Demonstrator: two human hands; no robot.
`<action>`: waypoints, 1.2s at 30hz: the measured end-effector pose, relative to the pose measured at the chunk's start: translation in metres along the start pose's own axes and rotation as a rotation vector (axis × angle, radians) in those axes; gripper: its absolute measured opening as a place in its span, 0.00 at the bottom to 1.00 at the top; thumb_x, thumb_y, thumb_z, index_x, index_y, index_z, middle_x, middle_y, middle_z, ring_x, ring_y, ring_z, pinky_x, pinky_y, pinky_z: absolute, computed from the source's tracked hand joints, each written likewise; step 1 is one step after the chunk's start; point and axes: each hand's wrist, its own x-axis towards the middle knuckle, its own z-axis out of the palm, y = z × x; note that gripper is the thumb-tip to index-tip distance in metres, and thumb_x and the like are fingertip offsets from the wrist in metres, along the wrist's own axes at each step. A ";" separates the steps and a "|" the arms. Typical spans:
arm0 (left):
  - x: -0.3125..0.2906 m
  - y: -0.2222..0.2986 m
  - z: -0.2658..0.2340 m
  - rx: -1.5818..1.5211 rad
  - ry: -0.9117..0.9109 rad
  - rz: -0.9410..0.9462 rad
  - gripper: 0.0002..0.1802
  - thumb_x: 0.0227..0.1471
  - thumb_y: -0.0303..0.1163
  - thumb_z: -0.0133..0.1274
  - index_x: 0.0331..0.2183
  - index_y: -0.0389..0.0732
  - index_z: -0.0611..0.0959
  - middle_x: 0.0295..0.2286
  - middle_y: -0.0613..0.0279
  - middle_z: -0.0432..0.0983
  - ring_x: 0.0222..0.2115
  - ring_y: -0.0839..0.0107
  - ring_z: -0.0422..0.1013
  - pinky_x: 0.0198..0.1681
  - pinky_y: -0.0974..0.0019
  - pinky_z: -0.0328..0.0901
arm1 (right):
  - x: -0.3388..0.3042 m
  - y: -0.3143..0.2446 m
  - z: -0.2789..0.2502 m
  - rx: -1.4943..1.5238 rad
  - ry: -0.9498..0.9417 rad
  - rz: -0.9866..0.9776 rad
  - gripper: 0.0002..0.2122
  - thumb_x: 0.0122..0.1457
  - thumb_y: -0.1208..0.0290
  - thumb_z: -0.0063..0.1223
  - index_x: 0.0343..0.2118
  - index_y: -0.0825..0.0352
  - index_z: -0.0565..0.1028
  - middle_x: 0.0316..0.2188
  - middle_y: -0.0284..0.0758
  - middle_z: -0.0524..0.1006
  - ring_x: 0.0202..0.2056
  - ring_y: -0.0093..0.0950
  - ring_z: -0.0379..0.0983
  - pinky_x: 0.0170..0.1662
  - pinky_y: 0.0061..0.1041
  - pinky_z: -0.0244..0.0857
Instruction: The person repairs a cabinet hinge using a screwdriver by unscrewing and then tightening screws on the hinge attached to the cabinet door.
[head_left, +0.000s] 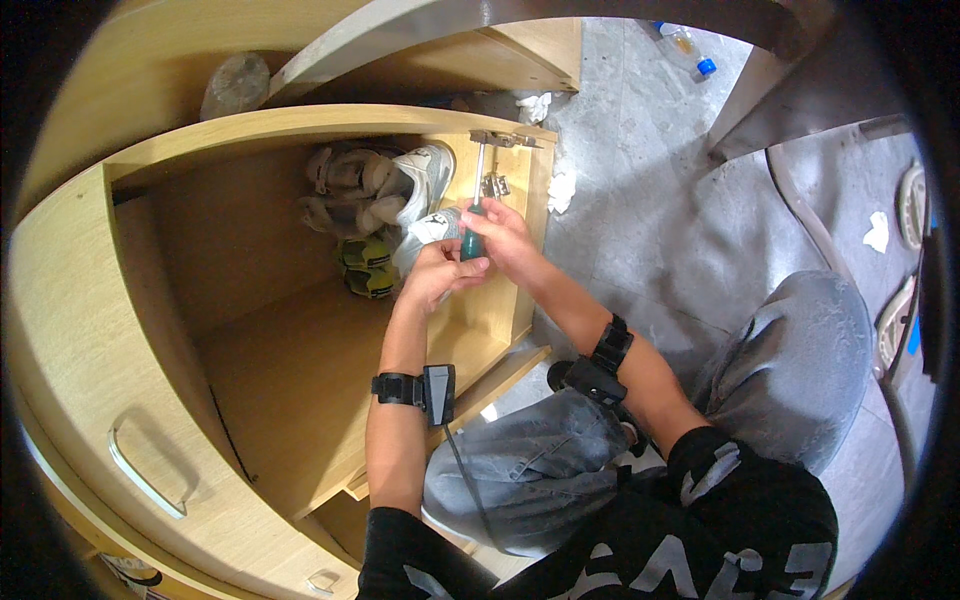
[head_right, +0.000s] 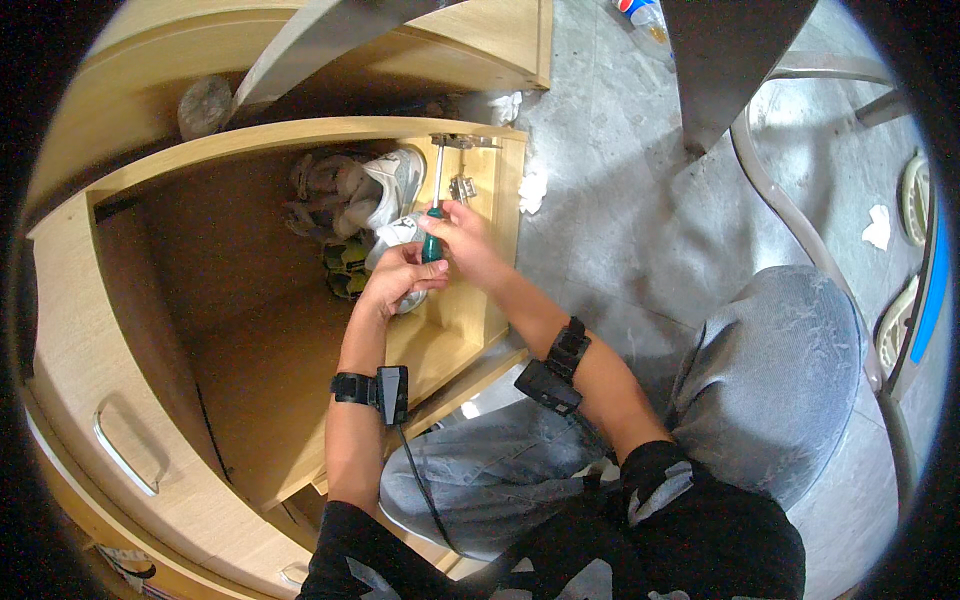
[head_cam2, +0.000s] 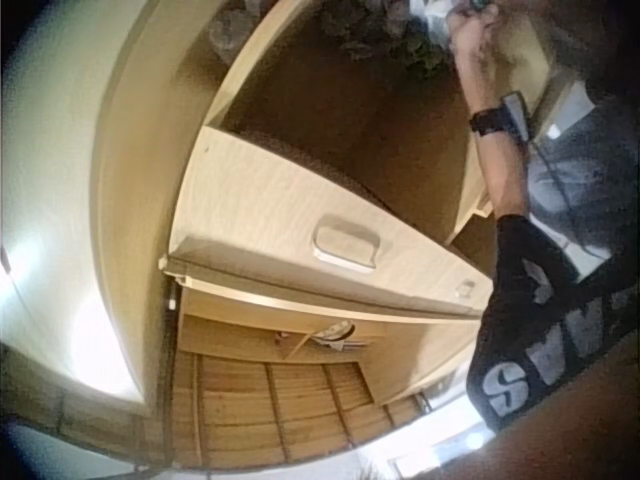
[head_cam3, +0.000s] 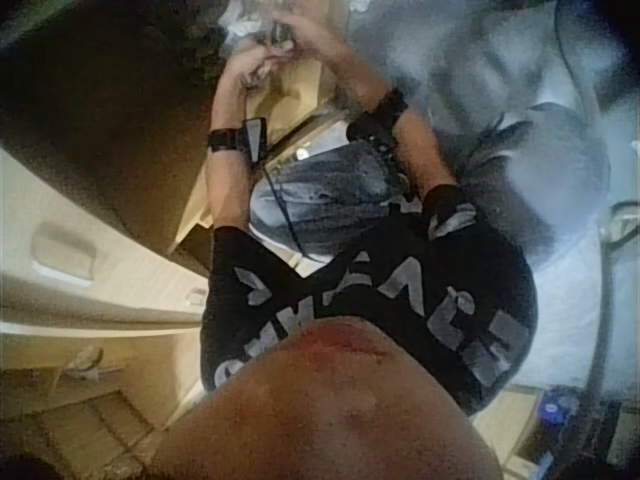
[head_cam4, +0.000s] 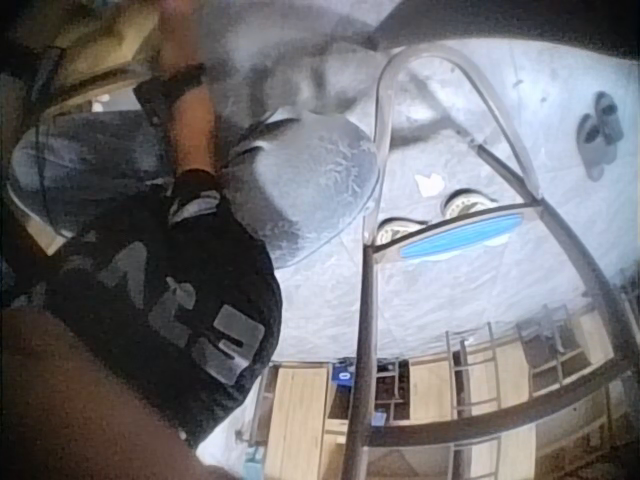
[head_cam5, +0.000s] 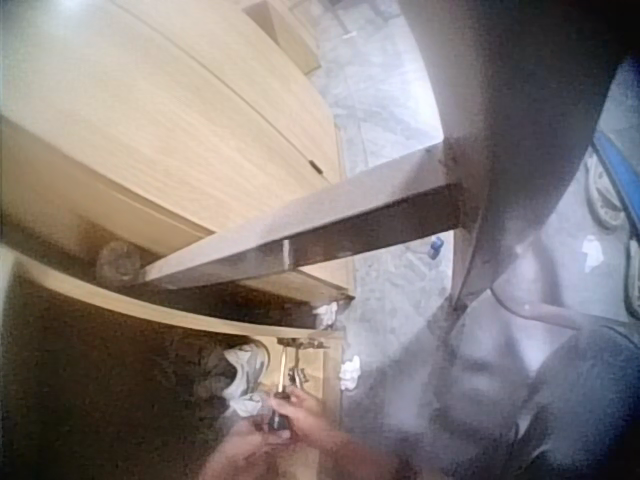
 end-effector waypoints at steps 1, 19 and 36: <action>0.000 0.001 -0.001 0.043 0.003 -0.004 0.19 0.41 0.23 0.60 0.37 0.29 0.72 0.30 0.56 0.74 0.28 0.68 0.74 0.32 0.69 0.72 | -0.002 0.001 0.000 -0.135 -0.007 -0.025 0.16 0.53 0.76 0.54 0.44 0.70 0.66 0.40 0.37 0.71 0.37 0.26 0.70 0.42 0.23 0.65; -0.008 0.009 -0.010 -0.228 -0.129 -0.033 0.18 0.44 0.22 0.55 0.41 0.29 0.73 0.33 0.54 0.73 0.33 0.66 0.73 0.39 0.66 0.71 | -0.007 -0.001 0.001 -0.005 -0.040 -0.063 0.19 0.55 0.79 0.46 0.50 0.76 0.59 0.35 0.40 0.74 0.35 0.26 0.71 0.39 0.22 0.66; -0.007 0.011 -0.010 -0.367 -0.205 -0.081 0.17 0.50 0.29 0.48 0.41 0.28 0.71 0.37 0.48 0.73 0.33 0.63 0.73 0.40 0.61 0.71 | -0.010 -0.004 0.014 -0.101 0.071 -0.052 0.21 0.55 0.81 0.45 0.52 0.76 0.59 0.36 0.41 0.74 0.36 0.26 0.71 0.39 0.22 0.68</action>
